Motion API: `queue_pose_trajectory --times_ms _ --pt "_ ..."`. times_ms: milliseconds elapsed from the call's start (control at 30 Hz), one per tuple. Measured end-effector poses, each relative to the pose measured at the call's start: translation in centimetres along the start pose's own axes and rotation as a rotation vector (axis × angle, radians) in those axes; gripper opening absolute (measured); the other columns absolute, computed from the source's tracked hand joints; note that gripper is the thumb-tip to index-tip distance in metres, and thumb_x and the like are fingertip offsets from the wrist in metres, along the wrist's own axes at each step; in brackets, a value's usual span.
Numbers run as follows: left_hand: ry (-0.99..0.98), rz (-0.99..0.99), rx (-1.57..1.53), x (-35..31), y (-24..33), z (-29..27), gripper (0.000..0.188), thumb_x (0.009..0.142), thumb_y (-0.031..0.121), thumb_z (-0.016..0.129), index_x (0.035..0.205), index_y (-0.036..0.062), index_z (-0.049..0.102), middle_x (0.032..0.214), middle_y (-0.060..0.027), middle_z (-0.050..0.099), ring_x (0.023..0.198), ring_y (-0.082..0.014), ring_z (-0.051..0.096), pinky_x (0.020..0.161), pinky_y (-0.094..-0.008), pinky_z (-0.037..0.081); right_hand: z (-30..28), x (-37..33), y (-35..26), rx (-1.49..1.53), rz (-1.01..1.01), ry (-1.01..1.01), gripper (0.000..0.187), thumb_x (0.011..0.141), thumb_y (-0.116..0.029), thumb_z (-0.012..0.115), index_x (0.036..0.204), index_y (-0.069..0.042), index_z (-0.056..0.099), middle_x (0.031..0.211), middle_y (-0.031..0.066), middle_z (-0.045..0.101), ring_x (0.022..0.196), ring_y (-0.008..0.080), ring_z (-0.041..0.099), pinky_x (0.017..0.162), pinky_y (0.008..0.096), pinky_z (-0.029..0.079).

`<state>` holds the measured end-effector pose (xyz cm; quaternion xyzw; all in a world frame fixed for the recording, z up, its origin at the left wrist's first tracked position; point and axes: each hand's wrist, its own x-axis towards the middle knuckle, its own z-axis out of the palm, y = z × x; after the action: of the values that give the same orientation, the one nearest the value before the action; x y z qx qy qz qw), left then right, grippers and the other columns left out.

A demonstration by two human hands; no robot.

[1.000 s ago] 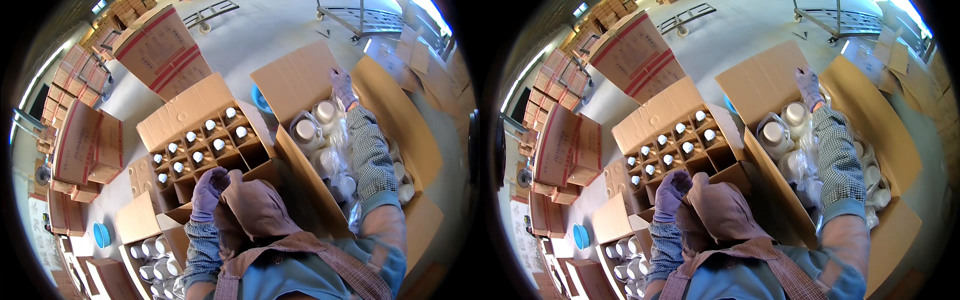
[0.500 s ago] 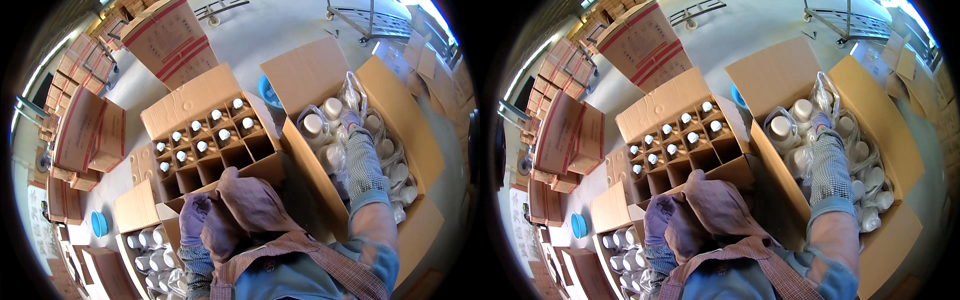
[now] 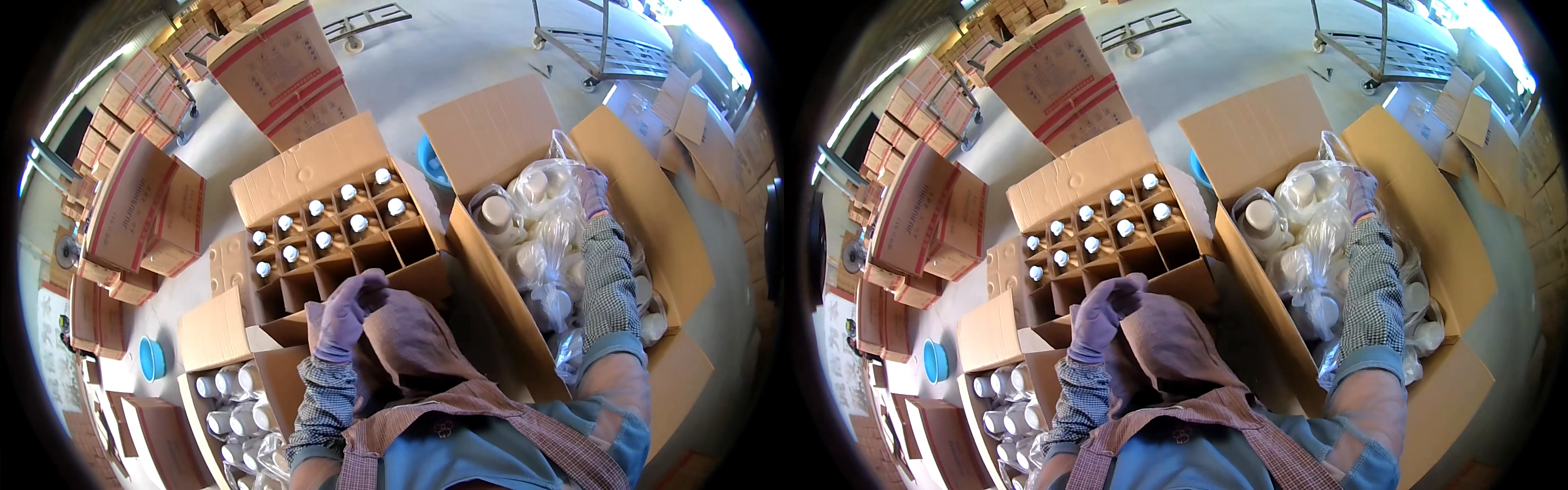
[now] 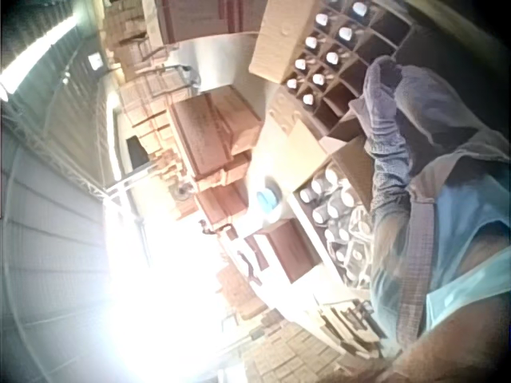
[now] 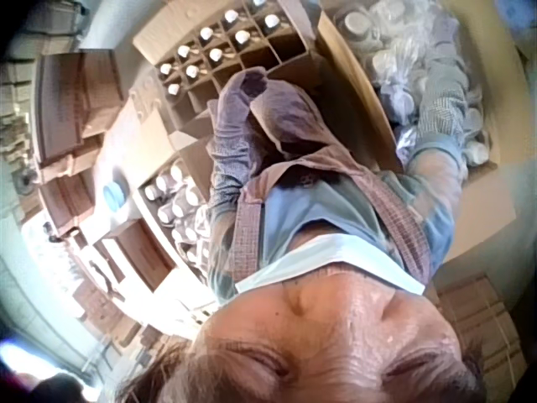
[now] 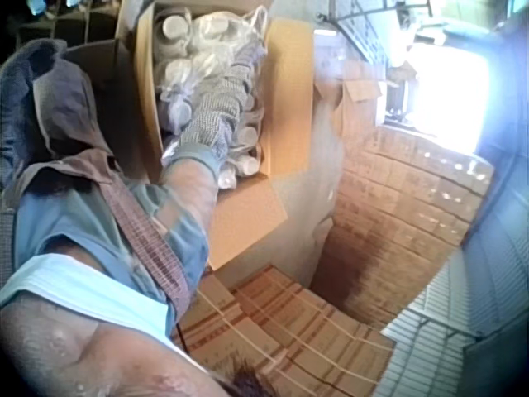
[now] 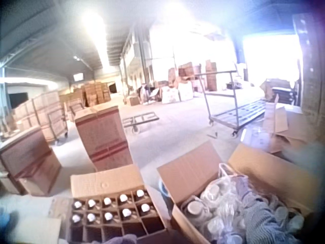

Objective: The person assembles a large white plastic bottle by inserting a metal inner container and a filter-style cap, then places the assembled bottle into a plastic bag and packs it into a cardboard box.

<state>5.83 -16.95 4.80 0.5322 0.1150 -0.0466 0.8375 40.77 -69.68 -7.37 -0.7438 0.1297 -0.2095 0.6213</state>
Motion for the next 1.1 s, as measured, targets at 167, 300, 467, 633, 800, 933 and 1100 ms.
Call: queue_pose_trajectory --times_ms 167,300,467,633,800,933,1100 --pt "-0.082 -0.095 0.107 1.3 -1.3 2.1 0.046 0.106 0.038 0.042 0.122 0.0002 0.064 0.116 -0.0129 0.068 0.107 -0.0248 0.066 0.101 -0.0412 0.051 1.4 -0.2 -6.5 0.316 -0.012 -0.103 0.012 0.084 -0.012 0.074 0.089 -0.001 0.071 0.078 0.0023 0.067 0.069 0.0138 0.061 0.064 0.0292 0.049" --pt "-0.092 -0.179 -0.002 2.3 -3.1 2.6 0.050 0.104 0.043 0.046 0.127 0.0005 0.061 0.118 -0.0141 0.067 0.108 -0.0263 0.066 0.102 -0.0429 0.050 -0.6 0.3 -14.6 0.234 -0.271 -0.241 0.008 0.092 -0.011 0.067 0.090 -0.003 0.066 0.081 0.0025 0.066 0.073 0.0155 0.063 0.065 0.0303 0.051" --pt "-0.435 -0.507 -0.452 8.4 -8.8 5.9 0.068 0.100 0.058 0.048 0.139 0.0024 0.050 0.131 -0.0160 0.061 0.117 -0.0305 0.062 0.105 -0.0473 0.048 0.4 -2.6 -29.7 0.870 -0.069 -0.695 0.019 0.094 -0.007 0.063 0.112 -0.007 0.069 0.103 0.0029 0.070 0.087 0.0165 0.066 0.078 0.0289 0.054" --pt "-0.758 -0.630 -0.986 11.7 -12.6 15.9 0.087 0.097 0.070 0.040 0.153 0.0038 0.032 0.152 -0.0192 0.045 0.131 -0.0365 0.053 0.109 -0.0523 0.043 3.1 -22.1 -40.6 0.808 -0.034 -1.125 0.026 0.099 -0.012 0.060 0.120 0.002 0.063 0.104 0.0061 0.069 0.096 0.0132 0.065 0.087 0.0283 0.054" --pt "-0.501 -0.715 -1.062 9.6 -14.3 12.5 0.087 0.098 0.069 0.041 0.156 0.0053 0.030 0.155 -0.0190 0.041 0.135 -0.0376 0.049 0.112 -0.0536 0.040 2.8 -36.0 -35.8 0.705 0.568 -2.043 0.024 0.096 -0.020 0.066 0.106 0.002 0.065 0.104 0.0150 0.068 0.095 0.0188 0.066 0.080 0.0297 0.053" --pt "-0.482 -0.396 -0.852 5.2 -9.1 2.1 0.085 0.098 0.067 0.043 0.156 0.0058 0.029 0.155 -0.0189 0.041 0.136 -0.0374 0.047 0.114 -0.0535 0.039 2.3 -40.2 -29.8 0.433 0.474 -2.179 0.033 0.091 -0.023 0.073 0.113 0.001 0.067 0.112 0.0098 0.069 0.101 0.0165 0.064 0.090 0.0298 0.050" --pt "-0.492 0.073 -0.719 -1.6 0.2 -7.7 0.084 0.099 0.065 0.045 0.157 0.0065 0.028 0.156 -0.0187 0.040 0.138 -0.0372 0.046 0.115 -0.0535 0.037 7.9 -37.2 -25.7 0.595 -0.025 -1.221 0.064 0.092 -0.043 0.070 0.137 -0.001 0.052 0.130 0.0158 0.059 0.121 0.0247 0.056 0.108 0.0407 0.042"
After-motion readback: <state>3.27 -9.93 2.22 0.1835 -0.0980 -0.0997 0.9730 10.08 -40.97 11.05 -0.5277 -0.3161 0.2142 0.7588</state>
